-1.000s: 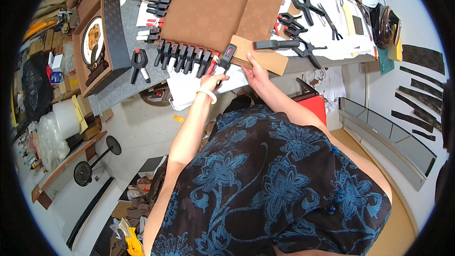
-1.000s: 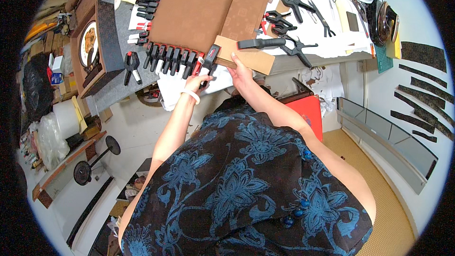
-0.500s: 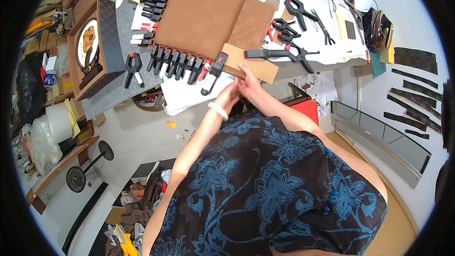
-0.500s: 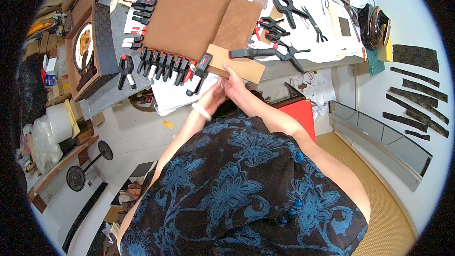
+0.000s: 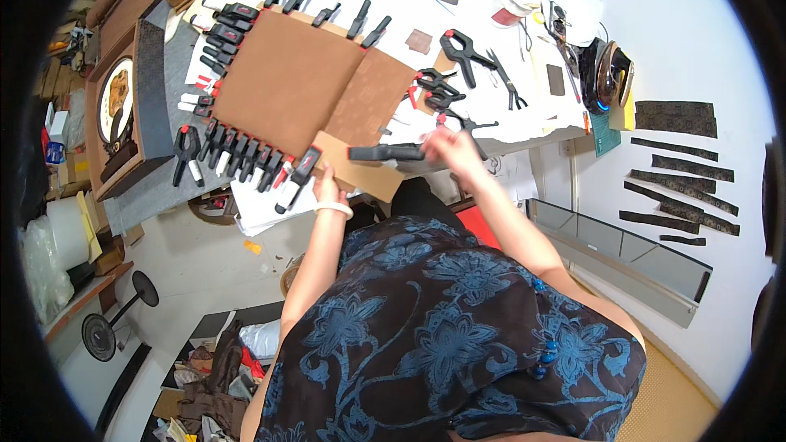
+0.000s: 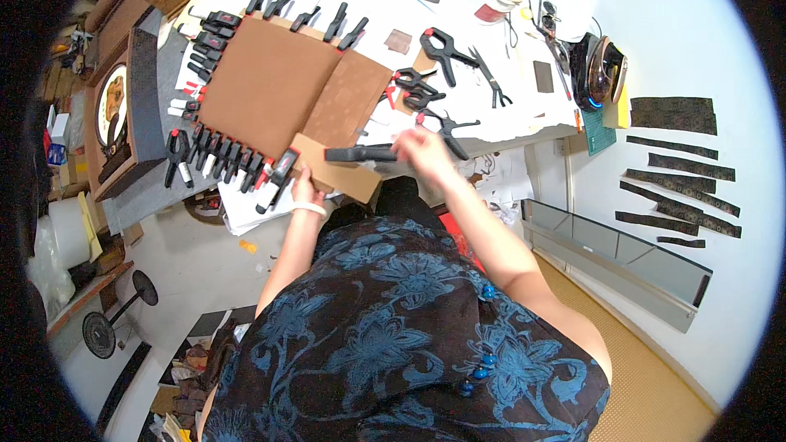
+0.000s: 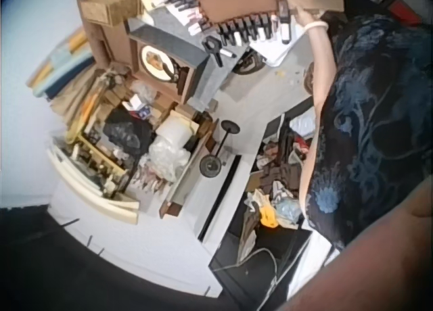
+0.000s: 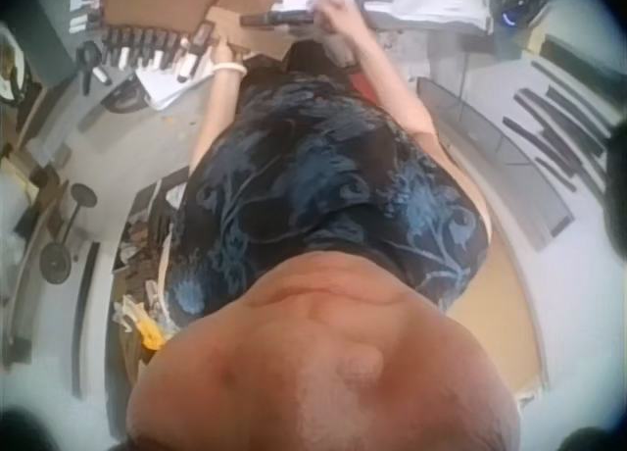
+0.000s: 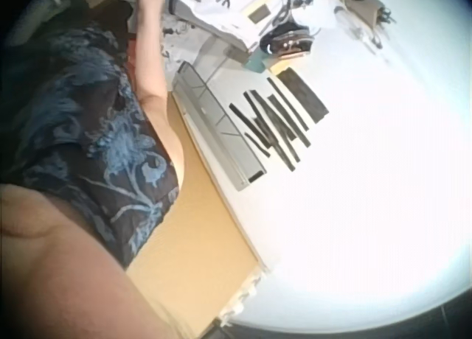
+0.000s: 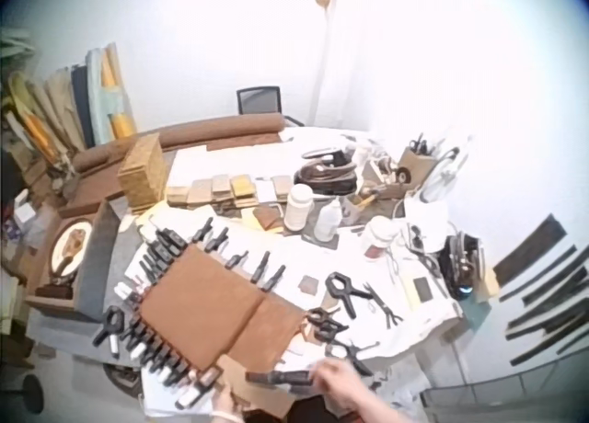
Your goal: The person assembles a craft project by attaching numerous clamps to the edges of a large brown board. They repeatedly bend down to retrieve clamps from the floor and place them onto the board, securing smaller pieces of material to the main surface.
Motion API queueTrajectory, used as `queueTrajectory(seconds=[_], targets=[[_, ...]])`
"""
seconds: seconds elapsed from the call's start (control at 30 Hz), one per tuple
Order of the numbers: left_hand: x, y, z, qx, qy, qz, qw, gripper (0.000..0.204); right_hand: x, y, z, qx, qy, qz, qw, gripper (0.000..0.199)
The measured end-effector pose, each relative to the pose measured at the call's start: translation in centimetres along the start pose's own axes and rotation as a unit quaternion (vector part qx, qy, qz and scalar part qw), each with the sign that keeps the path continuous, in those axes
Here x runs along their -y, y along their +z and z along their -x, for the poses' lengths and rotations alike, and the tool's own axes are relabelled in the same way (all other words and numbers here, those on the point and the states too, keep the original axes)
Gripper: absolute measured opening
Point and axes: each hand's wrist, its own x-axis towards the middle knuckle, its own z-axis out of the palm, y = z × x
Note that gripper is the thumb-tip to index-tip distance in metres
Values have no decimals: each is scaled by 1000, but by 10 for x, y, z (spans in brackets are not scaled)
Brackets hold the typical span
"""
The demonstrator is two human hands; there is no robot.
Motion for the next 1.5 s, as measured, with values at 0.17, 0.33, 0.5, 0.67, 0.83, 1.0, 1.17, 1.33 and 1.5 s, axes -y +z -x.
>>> queueTrajectory(seconds=[0.17,0.33,0.5,0.67,0.83,1.0,1.17,1.33,1.5], targets=[[-5,19,23,-1,40,-22,999,40,-10,-136,-146,-347,-285,488,748,53],[5,19,21,-13,102,38,994,35,26,-171,-212,-146,-105,510,841,80],[7,17,17,-46,102,71,991,32,33,-174,-223,-278,-339,606,664,56],[4,23,15,-61,96,78,990,37,46,-156,-249,128,-423,642,627,37],[-1,38,18,-110,68,37,991,43,73,-181,-274,193,-481,668,535,46],[8,22,6,-94,91,60,990,41,132,-209,-272,165,-444,697,538,43],[8,37,16,-191,117,-6,975,46,176,-191,-231,90,-533,653,530,49],[23,30,17,-304,177,-60,934,43,166,-91,-207,196,-616,547,531,46],[35,73,66,-371,401,-310,778,32,113,-14,-217,239,-632,506,536,58]])
